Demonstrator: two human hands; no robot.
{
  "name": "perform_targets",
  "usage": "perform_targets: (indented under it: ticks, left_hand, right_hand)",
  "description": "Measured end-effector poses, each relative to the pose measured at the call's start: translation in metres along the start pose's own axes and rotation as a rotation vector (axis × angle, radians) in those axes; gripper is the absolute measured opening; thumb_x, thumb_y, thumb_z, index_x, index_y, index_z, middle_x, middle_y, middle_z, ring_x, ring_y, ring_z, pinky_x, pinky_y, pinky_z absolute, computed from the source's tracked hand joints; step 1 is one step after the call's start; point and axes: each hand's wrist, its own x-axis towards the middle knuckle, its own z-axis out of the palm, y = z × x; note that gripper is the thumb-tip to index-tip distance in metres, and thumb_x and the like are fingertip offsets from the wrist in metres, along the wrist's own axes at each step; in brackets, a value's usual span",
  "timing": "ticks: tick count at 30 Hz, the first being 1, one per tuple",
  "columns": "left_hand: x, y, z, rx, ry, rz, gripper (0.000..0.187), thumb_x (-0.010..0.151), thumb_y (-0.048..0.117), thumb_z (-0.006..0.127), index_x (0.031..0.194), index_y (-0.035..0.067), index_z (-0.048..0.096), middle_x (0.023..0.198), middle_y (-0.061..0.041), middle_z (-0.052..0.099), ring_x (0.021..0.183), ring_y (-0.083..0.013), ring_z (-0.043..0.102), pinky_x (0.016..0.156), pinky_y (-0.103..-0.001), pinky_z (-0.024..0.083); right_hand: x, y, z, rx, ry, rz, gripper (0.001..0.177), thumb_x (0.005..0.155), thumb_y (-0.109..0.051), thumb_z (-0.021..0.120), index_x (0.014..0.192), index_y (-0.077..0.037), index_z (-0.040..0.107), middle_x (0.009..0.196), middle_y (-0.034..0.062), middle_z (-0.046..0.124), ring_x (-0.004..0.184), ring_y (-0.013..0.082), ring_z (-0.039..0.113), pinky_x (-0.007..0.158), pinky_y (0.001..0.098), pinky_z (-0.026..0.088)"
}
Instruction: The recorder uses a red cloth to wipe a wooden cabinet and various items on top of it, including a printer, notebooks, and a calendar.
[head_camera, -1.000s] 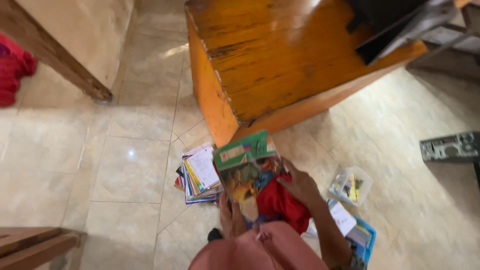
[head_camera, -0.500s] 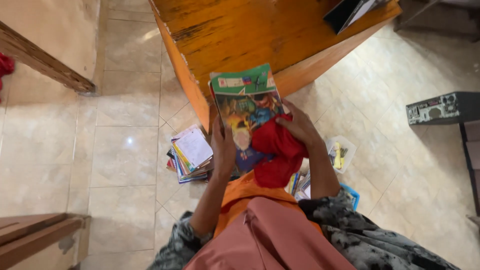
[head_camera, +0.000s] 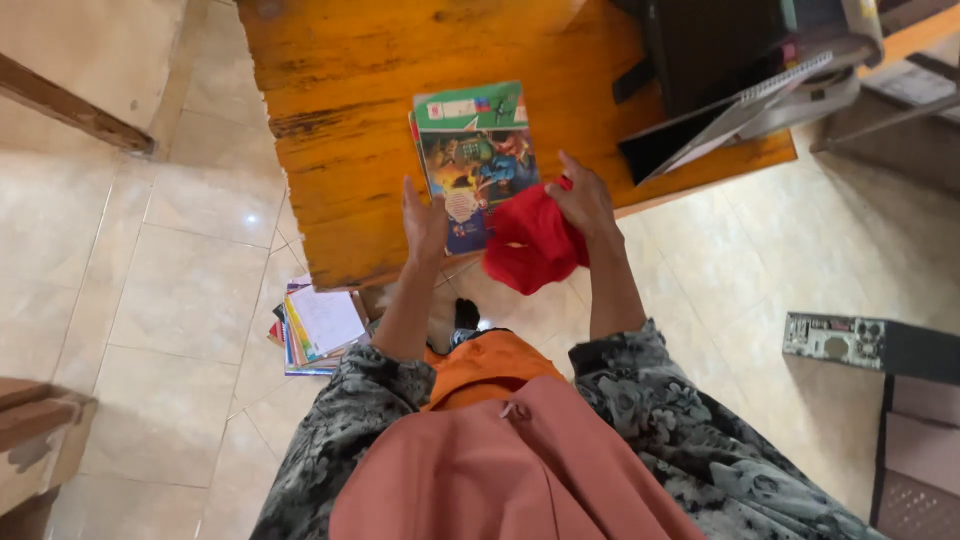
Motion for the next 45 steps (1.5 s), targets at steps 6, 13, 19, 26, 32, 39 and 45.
perform_targets:
  ticks: [6, 13, 19, 26, 32, 39, 45]
  left_hand:
    - [-0.006, -0.008, 0.031, -0.035, -0.011, -0.169, 0.072, 0.091, 0.014, 0.064, 0.153, -0.006, 0.033, 0.153, -0.032, 0.043, 0.142, -0.0440, 0.042, 0.117, -0.045, 0.033]
    - [-0.008, 0.000, 0.047, 0.356, -0.001, -0.202, 0.066, 0.089, 0.008, 0.064, 0.150, 0.000, 0.042, 0.149, -0.024, 0.048, 0.130, -0.0465, 0.048, 0.110, -0.051, 0.037]
    - [-0.016, 0.028, 0.070, 0.414, -0.010, -0.139, 0.063, 0.087, 0.000, 0.060, 0.148, 0.006, 0.049, 0.152, -0.017, 0.052, 0.127, -0.0437, 0.052, 0.107, -0.050, 0.043]
    - [-0.018, 0.048, 0.152, 0.173, -0.196, -0.047, 0.072, 0.085, 0.000, 0.063, 0.153, -0.001, 0.039, 0.150, -0.027, 0.048, 0.138, -0.0431, 0.047, 0.113, -0.047, 0.040]
    - [-0.028, 0.042, 0.189, 0.170, -0.155, 0.039, 0.077, 0.083, 0.003, 0.069, 0.152, -0.003, 0.035, 0.154, -0.029, 0.042, 0.144, -0.0433, 0.040, 0.118, -0.046, 0.035]
    - [-0.017, 0.036, 0.197, 0.190, -0.190, 0.117, 0.078, 0.084, 0.003, 0.071, 0.153, -0.004, 0.035, 0.155, -0.032, 0.039, 0.146, -0.0458, 0.036, 0.115, -0.049, 0.034]
    - [0.006, 0.068, 0.181, 0.082, -0.206, 0.082, 0.080, 0.084, 0.001, 0.070, 0.154, -0.004, 0.032, 0.151, -0.030, 0.047, 0.135, -0.0469, 0.047, 0.111, -0.050, 0.040]
  right_hand:
    - [-0.014, 0.098, 0.008, -0.052, -0.045, 0.094, 0.064, 0.088, -0.033, 0.074, 0.144, -0.008, 0.056, 0.139, 0.0180, 0.063, 0.128, 0.0333, 0.061, 0.107, 0.0388, 0.047]
    - [-0.026, 0.108, 0.064, 0.036, -0.270, 0.165, 0.079, 0.083, -0.033, 0.077, 0.153, -0.014, 0.044, 0.141, 0.0141, 0.062, 0.126, 0.0294, 0.062, 0.107, 0.0382, 0.046]
    - [-0.009, 0.130, 0.063, 0.244, -0.104, 0.202, 0.075, 0.084, -0.031, 0.077, 0.150, -0.010, 0.047, 0.141, 0.0171, 0.063, 0.129, 0.0298, 0.061, 0.106, 0.0381, 0.048]
    - [-0.004, 0.143, -0.005, 0.391, 0.094, 0.223, 0.057, 0.091, -0.020, 0.068, 0.145, -0.006, 0.057, 0.136, 0.0155, 0.071, 0.123, 0.0268, 0.067, 0.104, 0.0359, 0.050]
    - [0.003, 0.161, -0.007, 0.342, 0.273, 0.287, 0.060, 0.089, -0.019, 0.071, 0.144, -0.003, 0.053, 0.126, 0.0170, 0.071, 0.118, 0.0259, 0.066, 0.102, 0.0351, 0.049]
    - [0.009, 0.158, -0.012, 0.331, 0.271, 0.314, 0.053, 0.092, -0.022, 0.070, 0.140, -0.004, 0.060, 0.127, 0.0160, 0.073, 0.118, 0.0268, 0.068, 0.103, 0.0348, 0.050]
    - [0.009, 0.152, -0.018, -0.050, 0.353, 0.111, 0.045, 0.090, -0.018, 0.071, 0.133, -0.006, 0.066, 0.137, 0.0181, 0.063, 0.123, 0.0345, 0.064, 0.104, 0.0404, 0.052]
